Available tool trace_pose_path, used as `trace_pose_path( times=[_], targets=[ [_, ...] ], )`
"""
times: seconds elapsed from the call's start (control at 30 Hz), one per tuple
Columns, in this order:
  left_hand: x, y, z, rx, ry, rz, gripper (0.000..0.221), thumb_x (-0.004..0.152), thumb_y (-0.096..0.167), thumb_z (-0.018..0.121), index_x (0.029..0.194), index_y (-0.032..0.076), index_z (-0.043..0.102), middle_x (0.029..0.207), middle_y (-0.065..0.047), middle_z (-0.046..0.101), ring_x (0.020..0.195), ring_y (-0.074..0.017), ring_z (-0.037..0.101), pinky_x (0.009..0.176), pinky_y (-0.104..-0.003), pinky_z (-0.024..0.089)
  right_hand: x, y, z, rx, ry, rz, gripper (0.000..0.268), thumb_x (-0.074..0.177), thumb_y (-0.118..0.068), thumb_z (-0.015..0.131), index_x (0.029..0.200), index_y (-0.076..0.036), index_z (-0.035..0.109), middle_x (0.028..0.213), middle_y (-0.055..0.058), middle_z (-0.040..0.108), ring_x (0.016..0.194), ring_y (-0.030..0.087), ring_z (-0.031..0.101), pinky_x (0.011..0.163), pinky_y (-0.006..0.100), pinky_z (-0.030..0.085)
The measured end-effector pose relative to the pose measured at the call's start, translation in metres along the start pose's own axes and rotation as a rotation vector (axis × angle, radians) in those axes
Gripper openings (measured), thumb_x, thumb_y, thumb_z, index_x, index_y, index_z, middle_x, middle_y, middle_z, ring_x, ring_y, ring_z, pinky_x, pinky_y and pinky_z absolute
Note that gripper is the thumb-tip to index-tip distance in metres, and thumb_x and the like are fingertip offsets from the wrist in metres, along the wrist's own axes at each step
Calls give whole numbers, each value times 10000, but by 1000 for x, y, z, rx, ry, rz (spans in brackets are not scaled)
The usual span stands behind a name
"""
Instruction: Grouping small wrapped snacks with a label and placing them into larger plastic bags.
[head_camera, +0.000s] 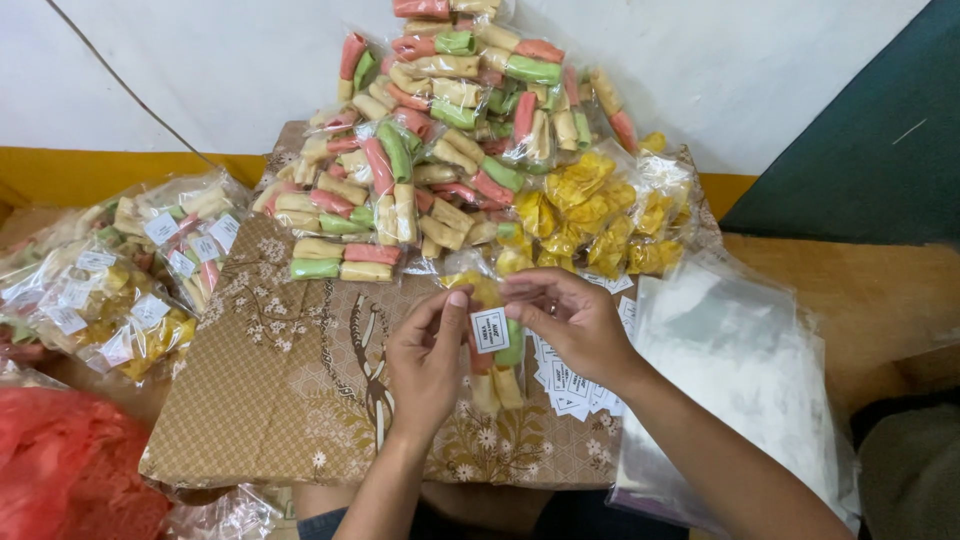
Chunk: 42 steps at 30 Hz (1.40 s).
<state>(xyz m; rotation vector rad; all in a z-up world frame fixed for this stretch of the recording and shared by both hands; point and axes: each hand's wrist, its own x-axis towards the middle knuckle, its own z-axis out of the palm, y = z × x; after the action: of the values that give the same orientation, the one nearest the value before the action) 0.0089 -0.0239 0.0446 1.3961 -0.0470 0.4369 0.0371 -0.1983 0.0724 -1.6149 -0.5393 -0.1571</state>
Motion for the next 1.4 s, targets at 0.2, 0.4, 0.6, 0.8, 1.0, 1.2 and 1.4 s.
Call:
trace_pose_path(
  times=[0.2, 0.4, 0.6, 0.8, 1.0, 1.2, 1.4],
  targets=[
    [-1, 14, 0, 110, -33, 79, 394, 992, 48, 638, 1374, -46, 609, 929, -233, 745, 820, -273, 697, 707, -402, 611, -2, -2, 1, -83, 43, -6, 320, 879, -31, 772, 1196, 5, 747, 980, 183, 808, 837, 209, 751, 717, 317, 606],
    [5, 15, -11, 370, -61, 416, 369, 929, 47, 728, 1296, 39, 690, 912, -182, 797, 843, -338, 795, 717, -428, 650, -5, -7, 2, -162, 105, -39, 292, 863, -6, 782, 1155, 4, 766, 935, 176, 813, 853, 177, 740, 794, 350, 614],
    [7, 11, -17, 684, -50, 580, 184, 927, 147, 761, 1104, 113, 803, 924, -92, 805, 815, -288, 785, 687, -361, 630, -6, -9, 0, -211, 113, -40, 200, 860, -7, 789, 1059, -5, 803, 904, 169, 818, 855, 175, 754, 788, 346, 612],
    [7, 14, -25, 900, -26, 698, 88, 948, 243, 751, 1010, 199, 796, 952, 6, 752, 819, -212, 742, 710, -338, 591, -4, -10, -5, -265, 115, -57, 130, 856, -30, 807, 986, -28, 814, 944, 163, 787, 863, 199, 731, 773, 329, 596],
    [2, 41, -19, 746, -199, 539, 97, 1005, 137, 654, 1018, 55, 704, 1075, -146, 752, 1001, -395, 745, 781, -453, 612, -4, -15, 2, -197, 88, -18, 109, 908, -22, 748, 1005, 2, 792, 1021, 200, 767, 943, 222, 720, 827, 368, 602],
    [0, 18, -23, 638, -137, 310, 80, 974, 222, 698, 1014, 174, 748, 759, -19, 790, 701, -268, 779, 604, -385, 591, -3, -3, 2, -136, 111, 85, 126, 919, -41, 755, 1032, 1, 793, 843, 128, 799, 780, 94, 684, 724, 275, 595],
    [-16, 11, -27, 406, -92, 17, 173, 962, 218, 685, 1073, 113, 765, 772, -134, 789, 713, -331, 772, 611, -429, 571, -4, 17, 13, -92, 26, 181, 156, 897, -50, 767, 1038, 12, 792, 826, 109, 805, 773, 79, 664, 733, 277, 599]
  ],
)
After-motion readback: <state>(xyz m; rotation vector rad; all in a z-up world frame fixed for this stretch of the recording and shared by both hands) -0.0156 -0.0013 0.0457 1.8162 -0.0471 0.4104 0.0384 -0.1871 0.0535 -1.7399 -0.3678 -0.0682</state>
